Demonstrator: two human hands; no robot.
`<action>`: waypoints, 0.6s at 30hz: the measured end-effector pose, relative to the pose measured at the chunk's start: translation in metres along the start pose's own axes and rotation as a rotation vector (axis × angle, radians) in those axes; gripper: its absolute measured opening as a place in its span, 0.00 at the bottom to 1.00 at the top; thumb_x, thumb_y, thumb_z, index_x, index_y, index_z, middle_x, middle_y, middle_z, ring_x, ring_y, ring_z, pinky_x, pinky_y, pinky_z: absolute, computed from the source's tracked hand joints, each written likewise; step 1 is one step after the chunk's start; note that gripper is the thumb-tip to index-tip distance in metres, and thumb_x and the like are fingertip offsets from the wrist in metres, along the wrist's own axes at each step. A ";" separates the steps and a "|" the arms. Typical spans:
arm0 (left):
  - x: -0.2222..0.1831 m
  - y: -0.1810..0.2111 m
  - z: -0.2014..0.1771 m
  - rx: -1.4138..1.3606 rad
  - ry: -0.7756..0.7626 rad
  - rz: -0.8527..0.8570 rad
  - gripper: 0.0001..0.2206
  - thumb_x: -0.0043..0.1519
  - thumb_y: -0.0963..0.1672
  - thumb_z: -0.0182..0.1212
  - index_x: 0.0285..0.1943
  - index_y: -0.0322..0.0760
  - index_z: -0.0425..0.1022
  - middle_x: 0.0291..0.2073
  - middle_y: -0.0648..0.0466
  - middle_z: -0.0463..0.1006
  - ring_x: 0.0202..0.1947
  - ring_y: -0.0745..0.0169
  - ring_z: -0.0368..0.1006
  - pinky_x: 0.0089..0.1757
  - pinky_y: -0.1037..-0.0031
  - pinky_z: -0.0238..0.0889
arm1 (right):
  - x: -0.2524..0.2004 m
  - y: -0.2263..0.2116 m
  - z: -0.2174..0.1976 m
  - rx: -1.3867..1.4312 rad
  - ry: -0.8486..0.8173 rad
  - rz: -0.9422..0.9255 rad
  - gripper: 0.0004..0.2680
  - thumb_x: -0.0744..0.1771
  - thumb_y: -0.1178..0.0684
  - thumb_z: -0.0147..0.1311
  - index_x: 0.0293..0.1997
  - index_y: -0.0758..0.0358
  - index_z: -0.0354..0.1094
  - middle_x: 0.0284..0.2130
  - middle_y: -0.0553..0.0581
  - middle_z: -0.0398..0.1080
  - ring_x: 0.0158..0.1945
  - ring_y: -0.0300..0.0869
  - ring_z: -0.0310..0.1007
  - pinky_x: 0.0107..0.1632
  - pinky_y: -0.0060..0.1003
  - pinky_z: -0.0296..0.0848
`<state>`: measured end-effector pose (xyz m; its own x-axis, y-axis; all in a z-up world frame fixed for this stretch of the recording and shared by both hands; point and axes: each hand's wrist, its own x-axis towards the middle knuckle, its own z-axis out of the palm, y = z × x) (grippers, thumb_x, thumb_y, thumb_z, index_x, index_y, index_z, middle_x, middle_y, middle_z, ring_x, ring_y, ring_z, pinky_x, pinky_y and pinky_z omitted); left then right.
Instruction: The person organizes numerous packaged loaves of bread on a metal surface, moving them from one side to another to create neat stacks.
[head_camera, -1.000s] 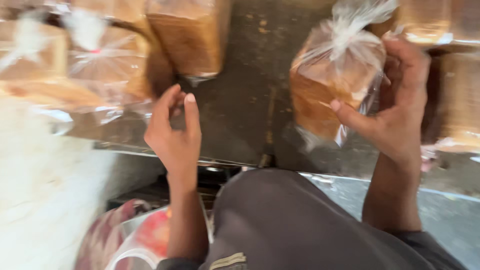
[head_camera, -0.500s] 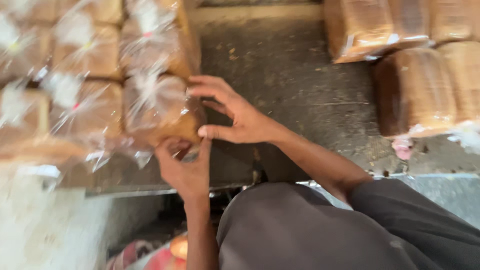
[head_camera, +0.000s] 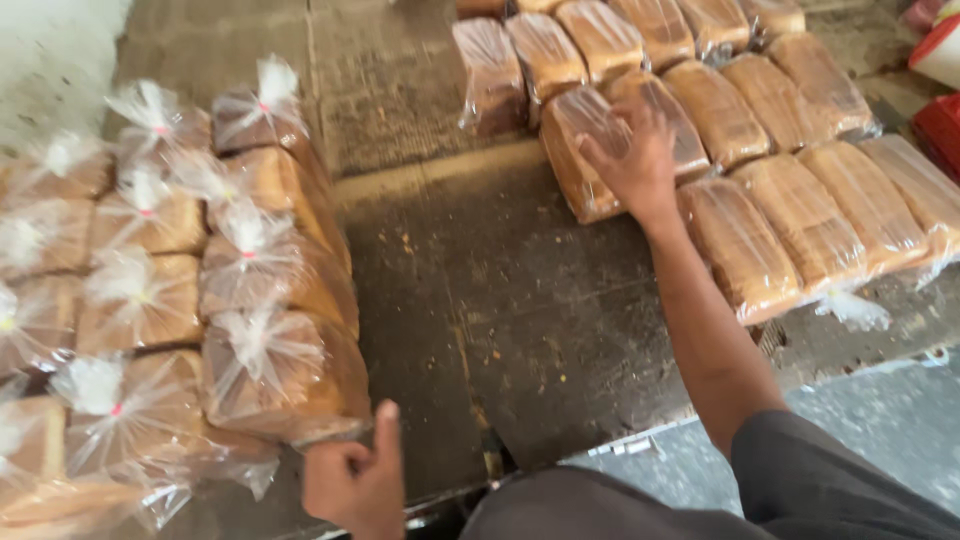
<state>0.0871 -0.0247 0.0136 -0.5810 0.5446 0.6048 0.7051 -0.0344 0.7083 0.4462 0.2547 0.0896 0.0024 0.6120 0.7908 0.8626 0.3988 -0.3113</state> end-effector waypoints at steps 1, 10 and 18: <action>0.000 0.008 0.002 -0.036 -0.028 0.106 0.25 0.47 0.45 0.82 0.17 0.38 0.60 0.15 0.53 0.62 0.16 0.57 0.58 0.25 0.66 0.54 | 0.004 0.006 0.012 -0.023 -0.036 0.100 0.20 0.65 0.46 0.71 0.54 0.67 0.68 0.46 0.66 0.71 0.52 0.59 0.68 0.55 0.54 0.66; 0.051 0.082 0.051 -0.242 -0.317 0.250 0.08 0.57 0.41 0.71 0.30 0.34 0.75 0.28 0.51 0.78 0.30 0.54 0.75 0.34 0.67 0.67 | 0.073 -0.027 0.103 0.135 -0.254 0.239 0.24 0.62 0.35 0.69 0.52 0.64 0.68 0.48 0.67 0.71 0.52 0.59 0.71 0.57 0.53 0.69; 0.045 0.057 0.062 -0.090 -0.540 -0.004 0.09 0.58 0.45 0.69 0.37 0.34 0.80 0.37 0.48 0.82 0.41 0.49 0.77 0.41 0.63 0.70 | 0.117 0.017 0.247 -0.055 -0.478 0.278 0.42 0.61 0.30 0.70 0.71 0.68 0.46 0.61 0.78 0.57 0.61 0.69 0.58 0.56 0.58 0.64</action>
<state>0.1268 0.0493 0.0587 -0.2753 0.8971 0.3455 0.6521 -0.0898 0.7528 0.3364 0.5022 0.0468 0.0146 0.9360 0.3518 0.8873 0.1501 -0.4361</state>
